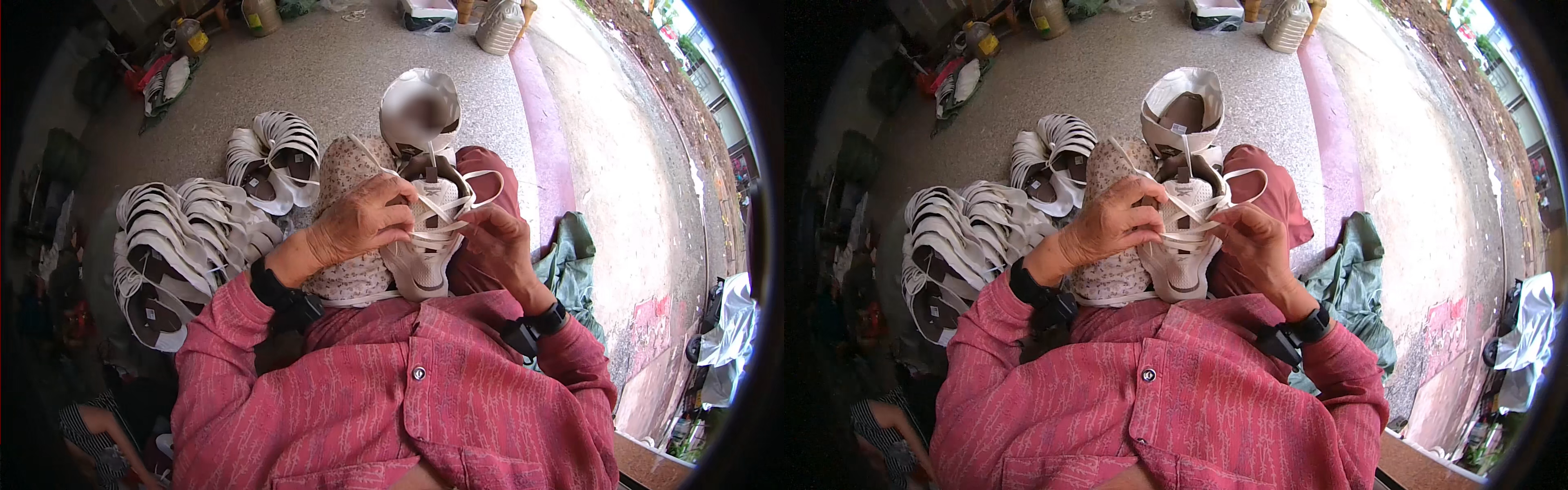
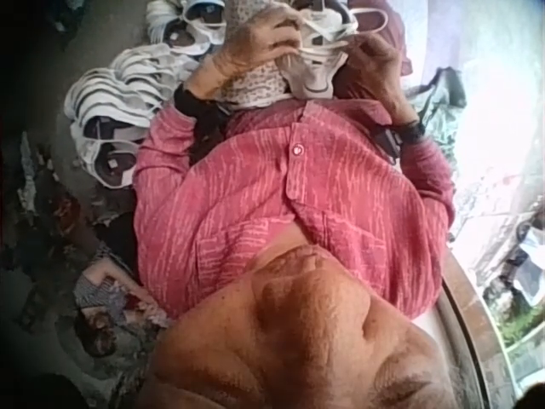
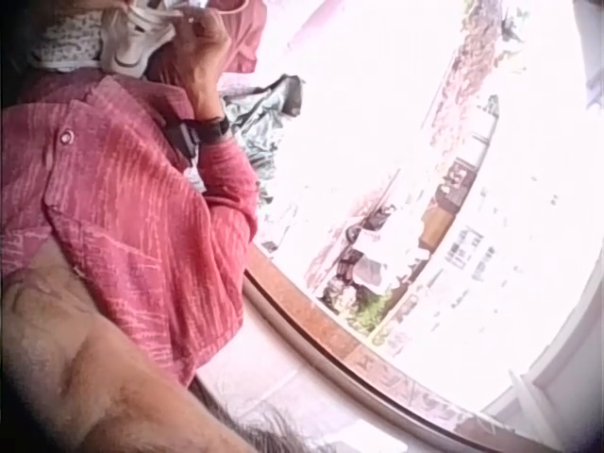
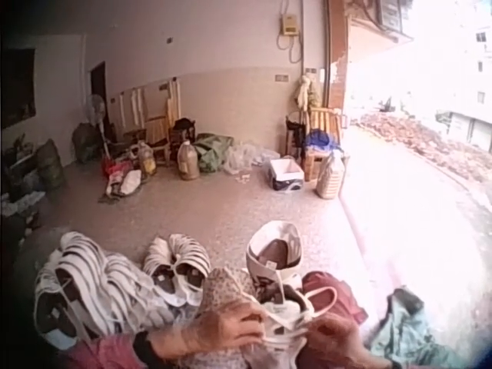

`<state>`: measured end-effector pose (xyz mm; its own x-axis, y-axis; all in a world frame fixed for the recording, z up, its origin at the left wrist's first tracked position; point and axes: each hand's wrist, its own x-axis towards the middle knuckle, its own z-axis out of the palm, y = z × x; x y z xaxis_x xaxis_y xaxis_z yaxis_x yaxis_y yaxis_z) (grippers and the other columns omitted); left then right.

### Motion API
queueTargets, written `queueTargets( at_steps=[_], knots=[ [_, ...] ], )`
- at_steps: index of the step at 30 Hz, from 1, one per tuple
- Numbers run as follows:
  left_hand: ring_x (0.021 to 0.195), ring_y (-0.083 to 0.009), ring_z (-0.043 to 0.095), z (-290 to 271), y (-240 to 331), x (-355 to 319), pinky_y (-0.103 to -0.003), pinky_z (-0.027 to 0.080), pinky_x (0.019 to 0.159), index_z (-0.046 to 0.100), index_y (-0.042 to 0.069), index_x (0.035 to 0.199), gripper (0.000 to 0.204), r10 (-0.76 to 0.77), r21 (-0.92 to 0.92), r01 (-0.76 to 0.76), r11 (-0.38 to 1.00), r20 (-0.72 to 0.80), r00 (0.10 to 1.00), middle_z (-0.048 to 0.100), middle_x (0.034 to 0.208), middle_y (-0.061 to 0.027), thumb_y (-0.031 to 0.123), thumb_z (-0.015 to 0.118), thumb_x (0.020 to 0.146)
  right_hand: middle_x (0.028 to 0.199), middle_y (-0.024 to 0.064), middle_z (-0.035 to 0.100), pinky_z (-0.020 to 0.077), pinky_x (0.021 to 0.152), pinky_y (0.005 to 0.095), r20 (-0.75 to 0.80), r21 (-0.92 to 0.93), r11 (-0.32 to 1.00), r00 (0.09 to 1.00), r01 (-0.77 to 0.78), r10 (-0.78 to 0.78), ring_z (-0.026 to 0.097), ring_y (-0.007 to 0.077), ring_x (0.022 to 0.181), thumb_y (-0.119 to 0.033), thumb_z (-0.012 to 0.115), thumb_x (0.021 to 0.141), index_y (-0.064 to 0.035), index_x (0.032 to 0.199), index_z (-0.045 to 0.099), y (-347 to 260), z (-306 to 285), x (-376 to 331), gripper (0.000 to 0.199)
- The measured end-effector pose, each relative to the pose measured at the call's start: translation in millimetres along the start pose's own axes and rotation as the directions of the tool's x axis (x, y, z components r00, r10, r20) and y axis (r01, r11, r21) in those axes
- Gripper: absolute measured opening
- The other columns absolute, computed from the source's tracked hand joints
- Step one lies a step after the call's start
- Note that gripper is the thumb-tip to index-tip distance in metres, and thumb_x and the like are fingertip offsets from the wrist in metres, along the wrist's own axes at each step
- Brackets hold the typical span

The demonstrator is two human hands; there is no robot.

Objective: The recorder is lacing a white sneaker while sitting on the floor in a workspace filled with shoe components.

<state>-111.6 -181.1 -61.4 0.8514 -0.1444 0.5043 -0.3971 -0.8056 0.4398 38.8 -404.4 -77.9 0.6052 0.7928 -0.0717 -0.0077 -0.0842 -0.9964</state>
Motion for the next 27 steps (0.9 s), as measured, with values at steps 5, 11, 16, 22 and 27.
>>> queueTargets(
  at_steps=[5, 11, 16, 22, 27],
  knots=[
    [0.110, -0.0270, 0.054, -3, 4, 3, -0.038, 0.046, 0.095, 0.062, 0.007, 0.083, 0.020, 0.016, 0.065, -0.018, 0.998, 0.033, 0.999, 0.054, 0.110, -0.0062, 0.014, 0.078, 0.073, 0.083, 0.0030, 0.051, 0.0407, 0.069, 0.0268, 0.236, -0.266, 0.938, 0.958, 0.223, -0.161, 0.049, 0.0113, 0.077, -0.010, 0.071, 0.090, 0.0010, 0.086, 0.067, -11, -17, 17, 0.012],
    [0.125, -0.0284, 0.047, -16, 8, 5, -0.040, 0.039, 0.105, 0.061, 0.007, 0.081, 0.020, -0.073, -0.094, 0.095, 0.991, 0.220, 0.973, 0.055, 0.119, -0.0068, 0.016, 0.078, 0.075, 0.079, 0.0034, 0.045, 0.0372, 0.063, 0.0305, 0.192, -0.443, 0.869, 0.970, 0.220, -0.147, 0.044, 0.0130, 0.073, -0.021, 0.076, 0.087, 0.0013, 0.081, 0.063, -6, -7, 28, 0.026],
    [0.132, -0.0295, 0.044, -17, 4, -1, -0.040, 0.038, 0.110, 0.063, 0.007, 0.086, 0.020, -0.069, -0.187, 0.111, 0.976, 0.220, 0.973, 0.054, 0.124, -0.0071, 0.013, 0.078, 0.074, 0.086, 0.0055, 0.052, 0.0438, 0.065, 0.0288, 0.009, -0.387, 0.903, 0.980, 0.185, -0.197, 0.051, 0.0126, 0.077, -0.017, 0.085, 0.076, -0.0022, 0.093, 0.064, -13, -6, 31, 0.031],
    [0.125, -0.0282, 0.051, -15, 4, 4, -0.039, 0.043, 0.106, 0.067, 0.010, 0.090, 0.018, 0.011, -0.060, 0.000, 0.998, 0.185, 0.983, 0.057, 0.121, -0.0070, 0.007, 0.075, 0.075, 0.100, 0.0097, 0.058, 0.0497, 0.078, 0.0391, 0.299, -0.623, 0.494, 0.768, 0.607, -0.566, 0.060, 0.0284, 0.091, -0.011, 0.083, 0.070, -0.0052, 0.098, 0.066, -38, -6, 33, 0.033],
    [0.114, -0.0254, 0.058, -10, 4, 8, -0.036, 0.050, 0.095, 0.065, 0.009, 0.080, 0.011, 0.108, 0.054, -0.114, 0.992, 0.111, 0.988, 0.061, 0.109, -0.0044, 0.009, 0.075, 0.074, 0.102, 0.0101, 0.058, 0.0489, 0.079, 0.0406, 0.442, -0.658, 0.456, 0.798, 0.599, -0.410, 0.060, 0.0302, 0.094, -0.014, 0.077, 0.076, -0.0053, 0.095, 0.066, -50, -6, 39, 0.023]
  ],
)
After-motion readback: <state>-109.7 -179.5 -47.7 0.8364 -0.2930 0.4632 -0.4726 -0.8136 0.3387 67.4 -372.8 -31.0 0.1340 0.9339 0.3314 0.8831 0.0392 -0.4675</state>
